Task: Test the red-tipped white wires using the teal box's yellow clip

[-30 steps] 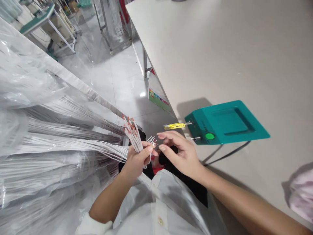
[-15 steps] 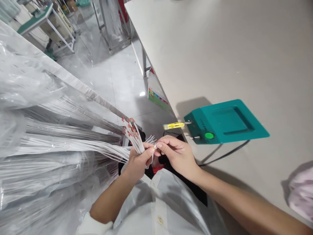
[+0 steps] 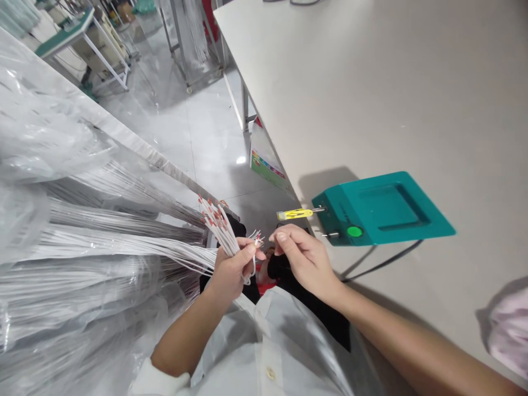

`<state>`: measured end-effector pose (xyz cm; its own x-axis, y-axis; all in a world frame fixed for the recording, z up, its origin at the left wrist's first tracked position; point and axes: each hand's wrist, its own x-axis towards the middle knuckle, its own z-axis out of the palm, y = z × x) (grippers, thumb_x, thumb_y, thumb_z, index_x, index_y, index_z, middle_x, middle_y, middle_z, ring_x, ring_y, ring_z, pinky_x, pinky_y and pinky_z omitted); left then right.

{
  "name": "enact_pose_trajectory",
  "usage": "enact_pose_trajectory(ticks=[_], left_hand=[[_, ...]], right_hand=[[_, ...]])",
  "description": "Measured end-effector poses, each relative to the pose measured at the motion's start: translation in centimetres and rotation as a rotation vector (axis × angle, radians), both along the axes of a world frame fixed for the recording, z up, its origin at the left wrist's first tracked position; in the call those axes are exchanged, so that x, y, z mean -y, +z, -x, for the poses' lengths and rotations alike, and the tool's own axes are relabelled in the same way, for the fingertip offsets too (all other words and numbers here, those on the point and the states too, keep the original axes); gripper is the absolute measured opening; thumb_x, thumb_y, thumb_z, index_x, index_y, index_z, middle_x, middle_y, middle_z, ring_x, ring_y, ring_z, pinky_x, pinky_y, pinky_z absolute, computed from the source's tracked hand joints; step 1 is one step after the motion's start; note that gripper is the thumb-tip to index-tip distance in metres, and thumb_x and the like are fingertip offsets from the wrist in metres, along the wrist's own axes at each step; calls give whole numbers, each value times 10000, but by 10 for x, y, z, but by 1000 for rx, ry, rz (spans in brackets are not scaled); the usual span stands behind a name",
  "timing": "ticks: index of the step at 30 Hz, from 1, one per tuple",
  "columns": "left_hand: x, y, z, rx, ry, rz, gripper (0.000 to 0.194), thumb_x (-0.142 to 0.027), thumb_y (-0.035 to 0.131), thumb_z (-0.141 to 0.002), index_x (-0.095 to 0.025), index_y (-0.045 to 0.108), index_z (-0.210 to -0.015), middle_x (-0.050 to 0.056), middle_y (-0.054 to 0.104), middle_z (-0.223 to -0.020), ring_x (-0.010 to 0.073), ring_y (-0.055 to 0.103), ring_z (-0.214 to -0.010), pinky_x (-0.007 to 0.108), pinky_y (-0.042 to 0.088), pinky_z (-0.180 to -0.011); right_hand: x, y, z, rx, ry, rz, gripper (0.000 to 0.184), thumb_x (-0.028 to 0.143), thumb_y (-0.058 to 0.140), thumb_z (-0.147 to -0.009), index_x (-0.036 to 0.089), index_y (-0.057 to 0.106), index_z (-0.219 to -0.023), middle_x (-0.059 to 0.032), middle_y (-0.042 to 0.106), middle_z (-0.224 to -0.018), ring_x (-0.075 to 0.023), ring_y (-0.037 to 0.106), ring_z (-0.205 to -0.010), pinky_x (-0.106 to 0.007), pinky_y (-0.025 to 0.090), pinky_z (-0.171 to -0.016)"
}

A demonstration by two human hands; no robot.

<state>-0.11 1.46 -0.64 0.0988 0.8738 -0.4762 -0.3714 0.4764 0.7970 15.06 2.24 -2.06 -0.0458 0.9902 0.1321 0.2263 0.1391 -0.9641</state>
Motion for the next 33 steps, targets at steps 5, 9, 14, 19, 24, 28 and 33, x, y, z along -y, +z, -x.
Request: enact_pose_trajectory(ticks=[5, 9, 14, 19, 24, 28, 33], left_hand=[[2, -3, 1, -14, -45, -10, 140, -272, 651, -712, -135, 632, -734, -5, 624, -576, 17, 352, -364, 178, 211, -370], [2, -5, -2, -47, -76, -14, 154, -287, 654, -707, -136, 645, -734, -9, 610, -570, 22, 348, -367, 185, 219, -373], [5, -8, -9, -115, -38, -57, 162, -297, 644, -712, -136, 648, -723, -12, 602, -563, 21, 339, -358, 194, 222, -371], [6, -11, -14, -154, 7, -78, 174, -303, 644, -713, -131, 645, -692, -14, 586, -556, 26, 357, -364, 194, 239, -370], [4, -7, -13, -140, 24, -70, 155, -285, 640, -723, -130, 635, -725, 0, 623, -618, 20, 358, -366, 190, 235, -372], [3, -5, -9, -124, 43, -52, 133, -267, 628, -737, -136, 621, -756, 0, 635, -623, 21, 346, -366, 191, 230, -379], [3, -6, -8, -117, 24, -47, 143, -280, 635, -726, -140, 618, -752, -8, 625, -608, 27, 350, -367, 197, 232, -379]], right_hand=[[-2, 4, 5, -138, 14, 31, 185, 328, 523, -848, 212, 630, -945, -44, 623, -906, -127, 594, -678, -273, 483, -622], [-3, 9, 10, -126, -7, 16, 132, 287, 571, -814, 198, 628, -734, -20, 610, -726, -127, 584, -641, -264, 481, -606], [-1, 11, 11, -62, -43, 130, 205, 309, 540, -830, 184, 595, -676, -17, 603, -635, -129, 561, -588, -257, 459, -562], [0, 9, 9, 95, -63, -48, 191, 244, 516, -840, 188, 569, -665, -13, 597, -649, -126, 552, -611, -255, 446, -586], [-1, 2, 3, 225, 5, -205, 139, 182, 481, -842, 196, 541, -717, -21, 577, -694, -137, 544, -665, -263, 444, -619], [-1, -3, -1, 178, -37, -63, 136, 229, 467, -865, 197, 533, -750, -27, 576, -720, -143, 554, -666, -273, 455, -616], [-1, 3, 0, 120, 2, -135, 119, 240, 467, -874, 201, 574, -911, -62, 622, -877, -160, 597, -791, -304, 490, -716]])
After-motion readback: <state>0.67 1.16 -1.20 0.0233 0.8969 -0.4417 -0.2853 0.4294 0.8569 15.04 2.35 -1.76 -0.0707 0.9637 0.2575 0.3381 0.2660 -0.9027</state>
